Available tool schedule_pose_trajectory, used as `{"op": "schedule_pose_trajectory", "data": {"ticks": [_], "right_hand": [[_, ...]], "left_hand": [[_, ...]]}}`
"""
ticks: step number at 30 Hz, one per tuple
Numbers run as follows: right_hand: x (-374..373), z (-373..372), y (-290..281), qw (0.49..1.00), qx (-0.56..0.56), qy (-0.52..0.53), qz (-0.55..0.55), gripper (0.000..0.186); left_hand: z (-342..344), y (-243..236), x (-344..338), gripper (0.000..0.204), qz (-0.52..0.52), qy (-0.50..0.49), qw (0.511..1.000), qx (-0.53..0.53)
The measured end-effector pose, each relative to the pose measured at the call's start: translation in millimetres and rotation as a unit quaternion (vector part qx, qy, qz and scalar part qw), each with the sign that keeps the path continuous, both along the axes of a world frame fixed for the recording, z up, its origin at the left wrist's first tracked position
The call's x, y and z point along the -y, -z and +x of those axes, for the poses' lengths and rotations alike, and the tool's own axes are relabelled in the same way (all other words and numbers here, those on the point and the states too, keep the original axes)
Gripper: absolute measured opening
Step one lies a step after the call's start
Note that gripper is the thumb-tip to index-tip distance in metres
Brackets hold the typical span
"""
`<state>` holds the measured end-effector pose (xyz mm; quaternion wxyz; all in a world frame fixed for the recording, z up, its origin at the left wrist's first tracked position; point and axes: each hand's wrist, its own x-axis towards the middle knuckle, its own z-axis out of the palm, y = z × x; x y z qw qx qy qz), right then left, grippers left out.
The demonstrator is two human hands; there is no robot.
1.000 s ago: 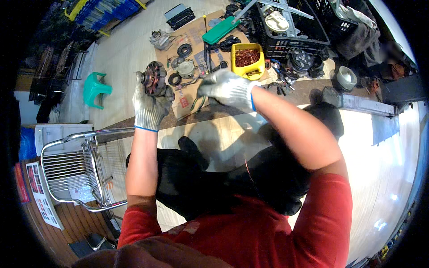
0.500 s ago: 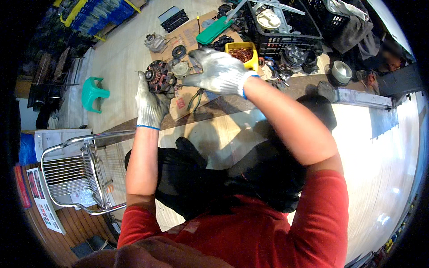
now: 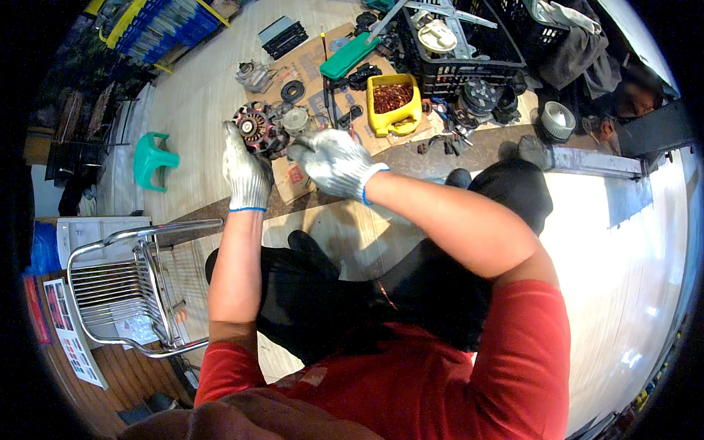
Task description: The person works on an alternator component by hand, handling small wires and using a tool to manipulate the internal copper winding and metal housing.
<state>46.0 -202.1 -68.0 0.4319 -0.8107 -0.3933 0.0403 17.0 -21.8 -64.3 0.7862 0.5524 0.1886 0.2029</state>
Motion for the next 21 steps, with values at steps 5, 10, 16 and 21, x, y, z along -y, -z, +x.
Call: {"op": "schedule_pose_trajectory", "data": {"ticks": [5,10,16,21], "right_hand": [[3.5,4.2,10.7,0.995,0.09,-0.042,0.02,0.025],[6.8,5.6,-0.8,0.999,-0.042,-0.016,-0.008,0.028],[1.9,-4.3,-0.7,0.989,0.128,-0.042,0.055,0.011],[-1.3,-15.1,8.9,0.997,0.042,-0.067,0.005,0.021]], "left_hand": [[2.7,1.2,-3.6,0.055,-0.12,0.048,0.991,-0.024],[6.0,-1.5,-3.0,0.06,-0.182,0.048,0.98,-0.061],[14.0,6.0,-7.5,0.062,-0.129,-0.012,0.989,-0.067],[19.5,14.7,-18.8,0.058,-0.128,-0.042,0.988,-0.074]]}}
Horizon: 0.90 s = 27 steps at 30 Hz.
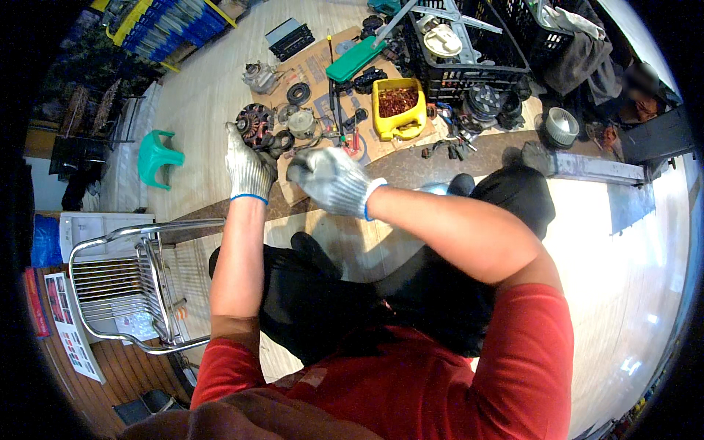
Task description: The person works on an alternator component by hand, handling small wires and using a tool to manipulate the internal copper winding and metal housing.
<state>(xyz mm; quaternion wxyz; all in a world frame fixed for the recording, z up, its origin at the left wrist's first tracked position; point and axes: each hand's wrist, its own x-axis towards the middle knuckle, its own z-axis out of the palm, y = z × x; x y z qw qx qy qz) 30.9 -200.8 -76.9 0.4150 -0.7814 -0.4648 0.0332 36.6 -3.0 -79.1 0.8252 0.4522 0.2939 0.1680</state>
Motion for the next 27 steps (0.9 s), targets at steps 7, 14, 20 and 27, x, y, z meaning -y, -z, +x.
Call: {"op": "schedule_pose_trajectory", "data": {"ticks": [7,14,20,27], "right_hand": [[9.7,-2.2,-8.9,0.984,-0.135,-0.068,-0.095,0.024],[12.0,27.1,-12.1,0.975,-0.192,-0.047,-0.101,0.07],[6.4,18.9,-36.2,0.852,-0.52,-0.045,0.039,0.041],[19.6,39.9,-50.6,0.968,-0.238,0.071,-0.02,0.022]], "left_hand": [[-1.3,-4.6,-7.2,0.063,0.148,-0.008,0.988,0.035],[-18.3,-2.5,-6.9,0.054,0.545,0.002,0.838,-0.034],[-23.0,18.0,-7.2,0.04,0.788,0.026,0.614,-0.039],[-20.6,36.4,-38.9,0.03,0.516,0.099,0.85,0.038]]}}
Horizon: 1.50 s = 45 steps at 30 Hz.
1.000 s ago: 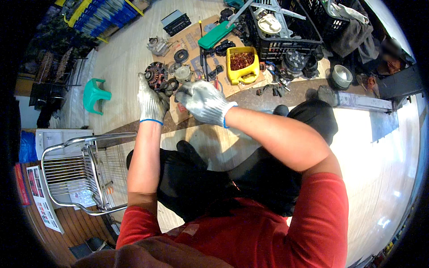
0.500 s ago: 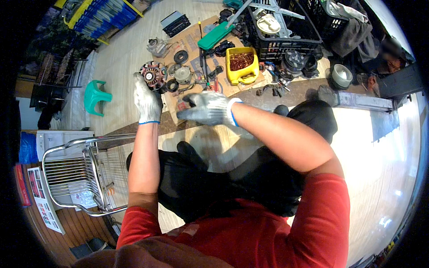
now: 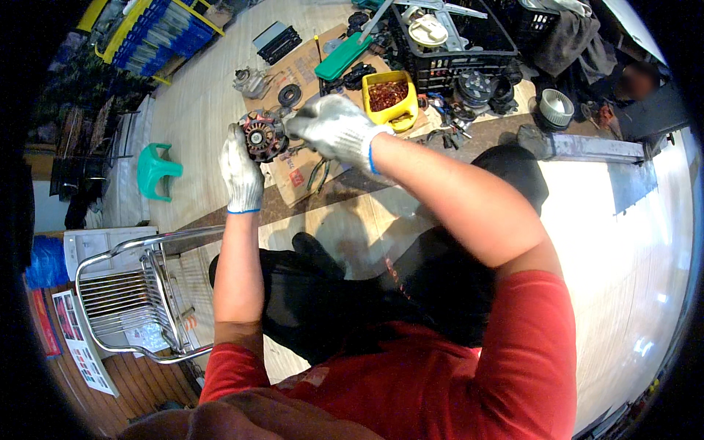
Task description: The person works on an alternator component by hand, handling small wires and using a tool to manipulate the internal copper winding and metal housing.
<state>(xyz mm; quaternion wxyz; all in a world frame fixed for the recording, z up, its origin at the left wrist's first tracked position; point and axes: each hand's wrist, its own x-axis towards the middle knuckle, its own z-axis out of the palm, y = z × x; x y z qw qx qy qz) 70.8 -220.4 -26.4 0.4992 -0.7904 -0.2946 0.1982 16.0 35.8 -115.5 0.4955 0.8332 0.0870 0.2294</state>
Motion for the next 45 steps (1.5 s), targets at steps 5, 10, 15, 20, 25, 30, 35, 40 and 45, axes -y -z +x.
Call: {"op": "schedule_pose_trajectory", "data": {"ticks": [5,10,15,20,25,30,35,40,45], "right_hand": [[22.0,25.7,39.7,0.932,0.355,-0.046,-0.064,0.023],[9.6,7.6,35.2,0.984,-0.128,-0.082,-0.096,0.023],[10.1,-26.5,44.3,0.948,-0.304,-0.08,0.058,0.027],[38.0,-66.3,-18.2,0.911,-0.407,-0.02,0.063,0.03],[144.7,-126.5,-45.7,0.892,-0.449,0.02,0.055,0.032],[278.9,-205.7,-49.0,0.893,-0.432,0.113,-0.054,0.027],[420.7,-279.9,-26.6,0.85,-0.028,0.14,-0.508,0.031],[510.9,-418.3,-30.7,0.614,-0.127,0.263,-0.733,0.042],[561.0,-521.2,-52.9,0.506,-0.175,0.347,-0.77,0.04]], "left_hand": [[7.1,-45.2,48.4,0.055,-0.453,0.057,0.888,-0.058],[8.5,-45.3,32.1,0.064,-0.554,0.091,0.826,-0.048],[27.6,-40.2,30.7,0.064,-0.583,-0.034,0.812,-0.002],[27.1,-35.0,10.3,0.063,-0.589,-0.049,0.807,-0.001],[37.2,-34.4,20.0,0.062,-0.592,-0.006,0.806,0.017],[60.8,-12.1,17.8,0.043,-0.479,0.133,0.863,0.085],[92.7,29.5,-43.5,0.054,-0.016,0.089,0.996,-0.011],[81.3,10.3,38.6,0.064,-0.493,0.017,0.867,-0.069],[95.4,9.4,4.5,0.048,-0.504,0.064,0.859,-0.07]]}}
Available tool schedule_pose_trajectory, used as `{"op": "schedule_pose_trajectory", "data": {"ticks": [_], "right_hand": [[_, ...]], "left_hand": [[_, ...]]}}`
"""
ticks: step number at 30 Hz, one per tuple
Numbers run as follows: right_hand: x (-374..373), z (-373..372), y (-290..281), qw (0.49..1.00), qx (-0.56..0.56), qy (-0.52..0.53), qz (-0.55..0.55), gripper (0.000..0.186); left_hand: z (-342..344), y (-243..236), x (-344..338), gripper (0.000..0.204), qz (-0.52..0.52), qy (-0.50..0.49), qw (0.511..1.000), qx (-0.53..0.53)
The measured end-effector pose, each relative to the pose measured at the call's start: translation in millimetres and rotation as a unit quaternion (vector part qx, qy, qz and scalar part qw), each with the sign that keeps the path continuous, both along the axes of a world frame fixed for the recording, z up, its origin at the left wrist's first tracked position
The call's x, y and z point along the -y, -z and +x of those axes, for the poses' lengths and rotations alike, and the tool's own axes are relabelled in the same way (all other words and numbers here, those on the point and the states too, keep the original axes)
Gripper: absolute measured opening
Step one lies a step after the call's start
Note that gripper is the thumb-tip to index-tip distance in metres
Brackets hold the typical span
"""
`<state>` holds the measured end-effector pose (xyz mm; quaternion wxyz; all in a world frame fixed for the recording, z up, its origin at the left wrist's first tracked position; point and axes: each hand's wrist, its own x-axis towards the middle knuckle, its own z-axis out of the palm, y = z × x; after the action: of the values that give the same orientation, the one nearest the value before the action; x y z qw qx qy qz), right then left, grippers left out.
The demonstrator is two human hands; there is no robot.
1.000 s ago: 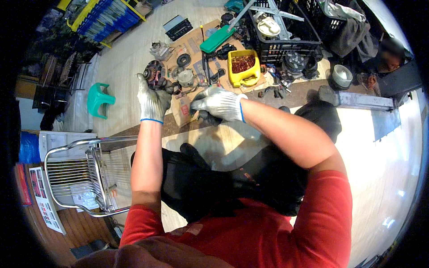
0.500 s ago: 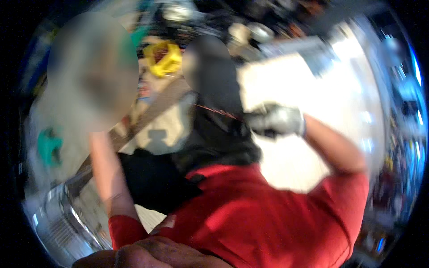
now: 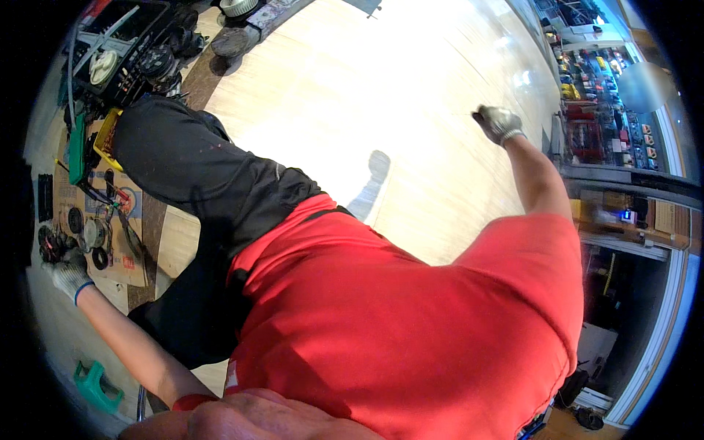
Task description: The person works on an alternator component by hand, handling small wires and using a tool to manipulate the internal copper winding and metal housing.
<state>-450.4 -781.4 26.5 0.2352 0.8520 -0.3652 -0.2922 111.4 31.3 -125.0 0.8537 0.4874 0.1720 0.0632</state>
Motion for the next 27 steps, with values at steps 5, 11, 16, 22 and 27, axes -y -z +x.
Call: {"op": "schedule_pose_trajectory", "data": {"ticks": [5,11,16,22,27], "right_hand": [[7.7,-125.0,-2.9,0.992,-0.059,0.105,-0.038,0.04],[-59.3,-172.5,96.7,0.941,-0.23,0.155,0.196,0.048],[-39.7,-132.2,198.6,0.908,-0.179,0.09,0.367,0.065],[-5.3,136.9,174.1,0.771,0.498,-0.044,0.395,0.03],[-274.6,389.2,6.3,0.534,0.55,-0.18,0.617,0.035]], "left_hand": [[-5.0,-2.3,0.1,0.046,0.078,0.003,0.997,-0.012],[-28.0,-22.6,14.9,0.047,0.104,0.031,0.994,-0.009],[-59.8,-31.9,8.9,0.047,0.092,0.072,0.992,0.049],[-72.9,-62.9,73.1,0.041,-0.071,0.017,0.993,0.092],[-92.7,-72.5,73.0,0.046,0.04,0.007,0.996,0.076]]}}
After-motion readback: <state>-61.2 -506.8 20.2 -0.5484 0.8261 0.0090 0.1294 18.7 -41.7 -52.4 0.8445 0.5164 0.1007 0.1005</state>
